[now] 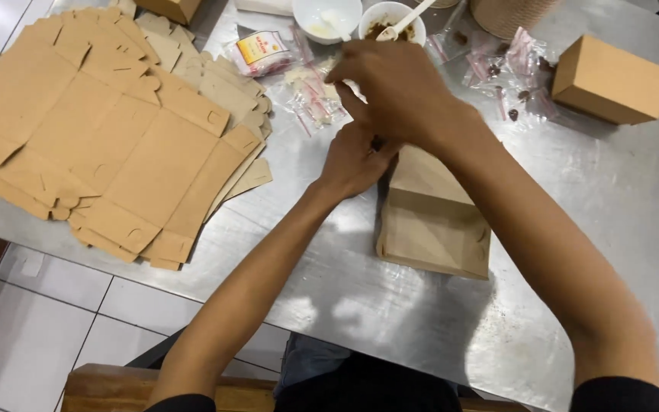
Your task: Assembling a small cardboard box by folding flaps and tucking them into slots, then placing a small packet inside.
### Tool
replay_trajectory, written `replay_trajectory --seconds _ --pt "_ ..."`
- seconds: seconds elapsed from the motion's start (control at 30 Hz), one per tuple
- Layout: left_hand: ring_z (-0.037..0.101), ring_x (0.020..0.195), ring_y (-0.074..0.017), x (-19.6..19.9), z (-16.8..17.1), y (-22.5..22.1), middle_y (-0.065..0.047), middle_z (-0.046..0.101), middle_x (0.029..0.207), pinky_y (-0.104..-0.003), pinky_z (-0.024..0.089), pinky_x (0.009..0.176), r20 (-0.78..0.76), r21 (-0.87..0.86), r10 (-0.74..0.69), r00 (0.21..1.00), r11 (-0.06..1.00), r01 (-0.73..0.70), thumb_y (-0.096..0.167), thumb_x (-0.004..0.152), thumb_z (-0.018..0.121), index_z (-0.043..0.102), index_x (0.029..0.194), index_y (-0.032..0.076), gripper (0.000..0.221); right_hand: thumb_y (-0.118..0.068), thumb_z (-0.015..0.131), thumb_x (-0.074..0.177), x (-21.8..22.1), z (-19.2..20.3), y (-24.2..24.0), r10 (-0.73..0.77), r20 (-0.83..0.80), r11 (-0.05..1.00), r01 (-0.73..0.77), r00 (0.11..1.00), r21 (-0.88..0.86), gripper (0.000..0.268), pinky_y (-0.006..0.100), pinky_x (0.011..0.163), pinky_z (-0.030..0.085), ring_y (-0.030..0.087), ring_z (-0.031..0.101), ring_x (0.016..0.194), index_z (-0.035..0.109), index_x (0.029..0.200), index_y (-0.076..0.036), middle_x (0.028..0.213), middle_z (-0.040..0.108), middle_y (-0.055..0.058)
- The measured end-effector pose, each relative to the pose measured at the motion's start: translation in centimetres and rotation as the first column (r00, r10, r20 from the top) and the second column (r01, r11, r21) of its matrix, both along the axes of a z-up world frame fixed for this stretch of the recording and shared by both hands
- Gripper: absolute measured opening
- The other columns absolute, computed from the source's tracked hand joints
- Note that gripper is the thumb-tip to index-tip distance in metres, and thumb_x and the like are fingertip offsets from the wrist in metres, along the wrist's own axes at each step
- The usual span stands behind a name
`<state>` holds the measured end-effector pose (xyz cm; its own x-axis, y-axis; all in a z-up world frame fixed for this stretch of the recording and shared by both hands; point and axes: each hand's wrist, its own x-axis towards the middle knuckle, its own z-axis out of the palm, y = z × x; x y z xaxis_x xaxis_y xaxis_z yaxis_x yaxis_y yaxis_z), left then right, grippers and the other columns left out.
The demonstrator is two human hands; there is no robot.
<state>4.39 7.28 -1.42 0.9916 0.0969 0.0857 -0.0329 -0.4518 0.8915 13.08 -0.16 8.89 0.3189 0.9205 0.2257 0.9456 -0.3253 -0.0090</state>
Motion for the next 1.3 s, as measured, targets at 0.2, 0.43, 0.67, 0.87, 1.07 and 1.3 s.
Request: replay_trajectory --seconds 0.2,0.43,0.67,0.87,1.07,1.3 --pt "0.048 0.054 -0.0263 0.8 -1.5 0.0 -0.006 0.051 0.054 -0.043 0.028 0.053 0.041 0.032 0.044 0.998 0.998 -0.045 0.030 0.081 0.057 0.040 0.064 0.010 0.031 0.000 0.068 0.079 5.0 -7.6 7.7 0.046 0.206 0.940 0.027 0.977 -0.339 0.008 0.039 0.045 0.048 0.024 0.067 0.062 0.072 0.080 -0.007 0.088 0.070 0.007" --pt "0.071 0.073 -0.0195 -0.5 2.3 0.3 0.002 0.074 0.088 -0.039 0.048 0.065 0.082 -0.029 -0.034 0.996 0.999 0.037 0.045 0.095 0.049 0.066 0.093 0.017 0.033 -0.012 0.066 0.086 4.5 -2.8 5.0 0.048 0.090 0.999 -0.046 0.995 -0.021 0.012 0.048 0.048 0.049 0.031 0.066 0.077 0.078 0.089 -0.014 0.083 0.073 0.004" --pt "0.067 0.080 -0.0097 -0.8 2.6 -0.1 0.003 0.074 0.100 -0.024 0.054 0.074 0.161 -0.272 -0.025 0.987 0.960 0.069 0.042 0.096 0.060 0.072 0.101 0.014 0.031 0.006 0.065 0.101 0.0 6.3 -4.0 0.199 -0.370 0.950 -0.085 0.907 0.301 0.016 0.034 0.082 0.056 0.022 0.070 0.096 0.076 0.112 0.001 0.104 0.075 0.012" --pt "0.069 0.102 -0.0191 0.0 0.4 -0.5 -0.007 0.075 0.111 -0.032 0.052 0.087 0.261 -0.186 -0.056 0.964 0.977 0.108 0.022 0.087 0.061 0.071 0.111 0.009 0.029 0.003 0.069 0.096 -4.8 7.8 -11.7 0.121 -0.585 0.968 0.036 0.802 0.249 0.017 0.026 0.069 0.063 0.015 0.071 0.074 0.071 0.113 0.003 0.089 0.075 0.012" --pt "0.057 0.072 -0.0077 -0.5 1.7 -0.6 0.002 0.070 0.091 -0.025 0.045 0.066 0.249 -0.224 -0.090 0.964 0.963 0.147 0.033 0.102 0.062 0.072 0.101 0.011 0.024 -0.014 0.070 0.090 -8.1 4.3 -15.1 0.042 -0.756 0.999 -0.032 0.653 0.027 0.017 0.026 0.069 0.066 0.015 0.079 0.081 0.078 0.105 -0.011 0.096 0.082 0.005" --pt "0.071 0.070 -0.0170 0.3 -0.8 -0.1 -0.008 0.076 0.095 -0.033 0.055 0.070 0.289 -0.177 -0.081 0.954 0.975 0.137 0.032 0.106 0.065 0.075 0.112 0.014 0.021 -0.014 0.067 0.087 -9.2 1.1 -13.1 -0.116 -0.559 0.988 0.034 0.821 -0.154 0.020 0.047 0.070 0.058 0.034 0.072 0.081 0.077 0.104 -0.013 0.093 0.077 0.008"
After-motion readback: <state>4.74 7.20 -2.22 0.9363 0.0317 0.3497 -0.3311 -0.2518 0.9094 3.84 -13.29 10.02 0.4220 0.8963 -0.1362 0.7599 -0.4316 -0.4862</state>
